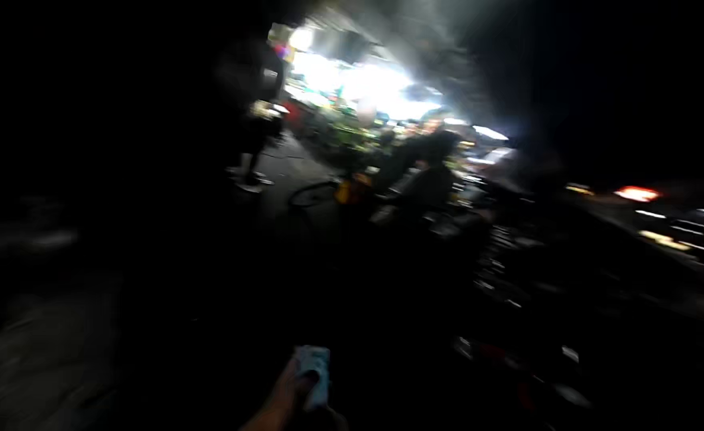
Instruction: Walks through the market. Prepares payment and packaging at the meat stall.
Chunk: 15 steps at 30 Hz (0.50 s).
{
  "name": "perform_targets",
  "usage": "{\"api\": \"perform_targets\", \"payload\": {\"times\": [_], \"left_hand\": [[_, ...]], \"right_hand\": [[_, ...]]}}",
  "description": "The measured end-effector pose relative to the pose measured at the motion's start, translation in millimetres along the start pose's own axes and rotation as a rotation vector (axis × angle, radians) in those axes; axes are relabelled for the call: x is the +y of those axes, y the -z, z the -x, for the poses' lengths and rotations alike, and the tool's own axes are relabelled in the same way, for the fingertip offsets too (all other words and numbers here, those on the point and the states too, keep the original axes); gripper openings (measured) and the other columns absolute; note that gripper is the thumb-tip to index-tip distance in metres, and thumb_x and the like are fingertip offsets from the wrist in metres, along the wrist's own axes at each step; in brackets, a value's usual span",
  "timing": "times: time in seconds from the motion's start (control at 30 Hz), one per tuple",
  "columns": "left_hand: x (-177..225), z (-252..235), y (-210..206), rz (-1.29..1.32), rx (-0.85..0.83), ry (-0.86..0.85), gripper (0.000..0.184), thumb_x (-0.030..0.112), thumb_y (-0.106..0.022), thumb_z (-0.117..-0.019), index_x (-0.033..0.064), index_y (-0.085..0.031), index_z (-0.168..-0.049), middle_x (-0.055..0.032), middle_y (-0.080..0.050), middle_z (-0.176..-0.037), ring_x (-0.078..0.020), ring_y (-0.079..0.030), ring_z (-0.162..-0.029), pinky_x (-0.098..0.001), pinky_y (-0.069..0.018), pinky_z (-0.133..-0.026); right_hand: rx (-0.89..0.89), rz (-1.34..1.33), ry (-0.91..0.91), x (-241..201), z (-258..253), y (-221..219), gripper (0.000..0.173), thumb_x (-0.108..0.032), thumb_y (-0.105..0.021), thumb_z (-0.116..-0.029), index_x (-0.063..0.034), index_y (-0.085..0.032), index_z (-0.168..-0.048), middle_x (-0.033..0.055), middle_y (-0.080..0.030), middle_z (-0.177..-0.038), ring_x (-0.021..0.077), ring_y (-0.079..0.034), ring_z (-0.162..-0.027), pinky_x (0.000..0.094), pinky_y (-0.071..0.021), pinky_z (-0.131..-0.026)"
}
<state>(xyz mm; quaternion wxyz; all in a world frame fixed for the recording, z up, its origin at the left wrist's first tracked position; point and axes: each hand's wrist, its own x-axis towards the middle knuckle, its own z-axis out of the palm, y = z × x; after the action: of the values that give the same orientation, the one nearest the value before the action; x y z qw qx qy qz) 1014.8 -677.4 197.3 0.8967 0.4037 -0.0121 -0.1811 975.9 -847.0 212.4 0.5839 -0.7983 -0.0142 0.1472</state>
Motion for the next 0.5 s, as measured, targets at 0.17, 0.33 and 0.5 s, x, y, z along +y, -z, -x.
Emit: {"api": "perform_targets", "payload": {"times": [0.17, 0.33, 0.5], "left_hand": [[13.5, -155.0, -15.5, -0.178, 0.022, 0.115, 0.018, 0.010, -0.056, -0.1003, 0.0007, -0.065, -0.112, -0.0029, -0.074, -0.090, -0.0101, -0.070, -0.081, -0.0312, -0.0605, -0.078], [33.7, -331.1, 13.0, -0.225, 0.003, 0.125, 0.020, 0.009, -0.052, -0.1015, 0.0016, -0.069, -0.109, -0.0046, -0.075, -0.090, -0.0129, -0.072, -0.082, -0.0347, -0.0614, -0.079], [72.7, -489.2, 78.1, -0.578, 0.163, 0.125, 0.019, 0.013, -0.058, -0.1014, 0.0016, -0.070, -0.111, -0.0073, -0.076, -0.089, -0.0179, -0.073, -0.079, -0.0379, -0.0629, -0.075]], "right_hand": [[0.218, -0.189, -0.029, -8.1, -135.7, 63.1, 0.021, -0.005, -0.055, -0.1002, 0.0042, -0.070, -0.111, 0.0064, -0.075, -0.094, 0.0101, -0.071, -0.086, 0.0325, -0.0609, -0.082], [0.224, -0.246, -0.165, 2.3, -291.5, 110.3, 0.030, -0.006, -0.060, -0.0952, 0.0058, -0.061, -0.123, 0.0096, -0.071, -0.100, 0.0135, -0.070, -0.087, 0.0365, -0.0609, -0.081], [-0.403, 0.264, -0.159, 46.8, -499.1, 186.0, 0.050, -0.046, -0.049, -0.1065, -0.0021, -0.072, -0.107, 0.0152, -0.072, -0.096, 0.0274, -0.070, -0.092, 0.0541, -0.0552, -0.089]]}}
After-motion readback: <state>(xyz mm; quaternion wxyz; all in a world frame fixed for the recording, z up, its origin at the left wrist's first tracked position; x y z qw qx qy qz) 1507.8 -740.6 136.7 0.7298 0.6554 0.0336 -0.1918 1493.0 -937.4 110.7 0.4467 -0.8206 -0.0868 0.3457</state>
